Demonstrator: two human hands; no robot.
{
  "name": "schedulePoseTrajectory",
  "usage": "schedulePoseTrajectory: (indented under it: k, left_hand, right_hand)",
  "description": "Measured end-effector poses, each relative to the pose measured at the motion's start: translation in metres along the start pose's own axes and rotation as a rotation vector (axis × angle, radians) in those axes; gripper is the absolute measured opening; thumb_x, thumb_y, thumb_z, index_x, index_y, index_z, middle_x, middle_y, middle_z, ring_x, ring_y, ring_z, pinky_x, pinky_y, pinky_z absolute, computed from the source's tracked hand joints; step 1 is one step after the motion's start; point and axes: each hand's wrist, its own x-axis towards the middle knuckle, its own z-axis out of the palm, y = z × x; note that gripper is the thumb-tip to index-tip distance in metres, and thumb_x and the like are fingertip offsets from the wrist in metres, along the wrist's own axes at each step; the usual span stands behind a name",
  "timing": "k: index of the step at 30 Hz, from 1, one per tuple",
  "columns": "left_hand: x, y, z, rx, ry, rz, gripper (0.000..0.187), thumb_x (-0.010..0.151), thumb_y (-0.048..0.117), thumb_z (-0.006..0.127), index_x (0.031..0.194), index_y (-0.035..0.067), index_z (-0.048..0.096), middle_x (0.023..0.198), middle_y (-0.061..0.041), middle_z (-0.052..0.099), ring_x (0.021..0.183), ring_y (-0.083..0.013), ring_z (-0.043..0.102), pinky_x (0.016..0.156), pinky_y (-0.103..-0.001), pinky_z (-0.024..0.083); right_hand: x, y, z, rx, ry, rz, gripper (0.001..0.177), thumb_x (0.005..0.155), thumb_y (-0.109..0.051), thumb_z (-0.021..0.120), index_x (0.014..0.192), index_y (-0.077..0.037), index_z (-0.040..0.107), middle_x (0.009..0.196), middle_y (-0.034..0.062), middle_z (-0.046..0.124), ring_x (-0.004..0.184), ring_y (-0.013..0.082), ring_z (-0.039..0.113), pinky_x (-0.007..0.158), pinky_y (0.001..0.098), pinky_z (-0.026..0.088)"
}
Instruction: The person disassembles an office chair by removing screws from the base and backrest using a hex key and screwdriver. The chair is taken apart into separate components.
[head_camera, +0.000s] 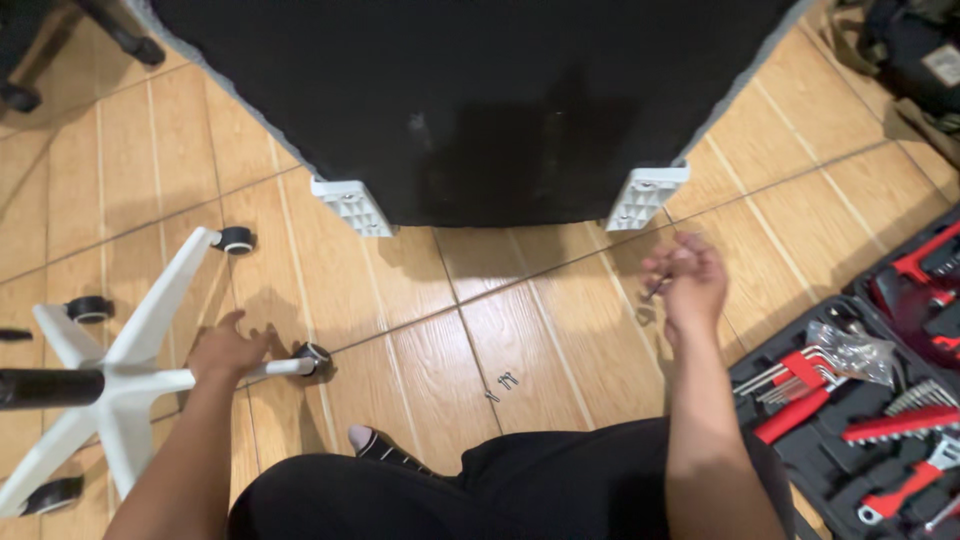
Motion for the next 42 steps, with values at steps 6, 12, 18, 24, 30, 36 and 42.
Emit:
schedulePoseTrajectory:
  k: [6, 12, 18, 24, 30, 36, 42]
  left_hand:
    - [-0.039, 0.071, -0.013, -0.359, -0.095, 0.413, 0.070, 0.083, 0.042, 0.078, 0.143, 0.008, 0.062, 0.142, -0.019, 0.063, 0.129, -0.0344, 0.061, 0.109, -0.043, 0.047]
    - [-0.180, 0.193, 0.016, -0.662, -0.360, 0.876, 0.048, 0.090, 0.030, 0.075, 0.128, 0.002, 0.069, 0.123, -0.015, 0.075, 0.107, -0.0234, 0.075, 0.091, -0.035, 0.060]
    - [-0.287, 0.230, 0.030, -1.110, -0.209, 0.702, 0.029, 0.085, 0.016, 0.084, 0.107, -0.002, 0.080, 0.083, -0.010, 0.078, 0.073, -0.0129, 0.069, 0.066, -0.028, 0.055]
    - [-0.283, 0.240, 0.008, -1.487, -0.170, 0.727, 0.015, 0.094, 0.012, 0.069, 0.099, -0.001, 0.076, 0.086, -0.004, 0.077, 0.077, -0.0105, 0.072, 0.071, -0.025, 0.059]
    - [-0.284, 0.329, -0.022, -1.243, -0.021, 1.042, 0.017, 0.098, 0.010, 0.066, 0.106, -0.001, 0.076, 0.091, -0.007, 0.079, 0.082, -0.0115, 0.074, 0.075, -0.025, 0.060]
    - [-0.412, 0.515, 0.032, -0.917, -0.315, 1.718, 0.014, 0.088, 0.017, 0.078, 0.097, 0.006, 0.082, 0.094, -0.012, 0.078, 0.088, -0.0196, 0.074, 0.078, -0.031, 0.058]
    - [-0.499, 0.580, 0.082, -0.721, -0.570, 1.384, 0.046, 0.078, 0.033, 0.081, 0.114, 0.006, 0.071, 0.093, -0.018, 0.072, 0.084, -0.0326, 0.073, 0.075, -0.043, 0.059]
  right_hand:
    - [-0.010, 0.010, -0.011, -0.114, 0.023, 0.299, 0.038, 0.100, 0.000, 0.048, 0.137, -0.010, 0.048, 0.101, 0.0165, 0.066, 0.078, 0.0290, 0.071, 0.058, 0.0355, 0.057]
    - [-0.062, 0.025, 0.032, -0.037, -0.353, 0.291, 0.029, 0.098, 0.002, 0.056, 0.127, 0.006, 0.056, 0.098, 0.0182, 0.070, 0.083, 0.0261, 0.073, 0.073, 0.0370, 0.064]
    - [-0.121, 0.012, 0.071, 0.156, -0.477, 0.104, 0.023, 0.103, -0.001, 0.055, 0.124, 0.008, 0.056, 0.103, 0.0209, 0.070, 0.094, 0.0328, 0.075, 0.083, 0.0410, 0.065]
    - [-0.114, 0.001, 0.068, 0.118, -0.500, 0.208, 0.025, 0.095, 0.001, 0.060, 0.120, 0.007, 0.058, 0.106, 0.0204, 0.071, 0.095, 0.0334, 0.076, 0.081, 0.0401, 0.067]
    - [-0.117, -0.078, -0.077, -0.651, -0.166, -0.303, 0.029, 0.097, -0.009, 0.070, 0.126, -0.003, 0.067, 0.113, 0.0075, 0.075, 0.094, 0.0117, 0.068, 0.077, 0.0271, 0.060]
    - [-0.121, -0.099, -0.196, -0.448, -0.215, -0.194, 0.033, 0.096, -0.005, 0.065, 0.129, -0.001, 0.061, 0.104, 0.0056, 0.070, 0.089, 0.0100, 0.064, 0.079, 0.0236, 0.054]
    - [-0.082, -0.046, -0.284, -0.239, 0.128, -0.008, 0.018, 0.101, -0.007, 0.062, 0.115, 0.004, 0.067, 0.096, 0.0086, 0.074, 0.079, 0.0138, 0.070, 0.069, 0.0279, 0.058]
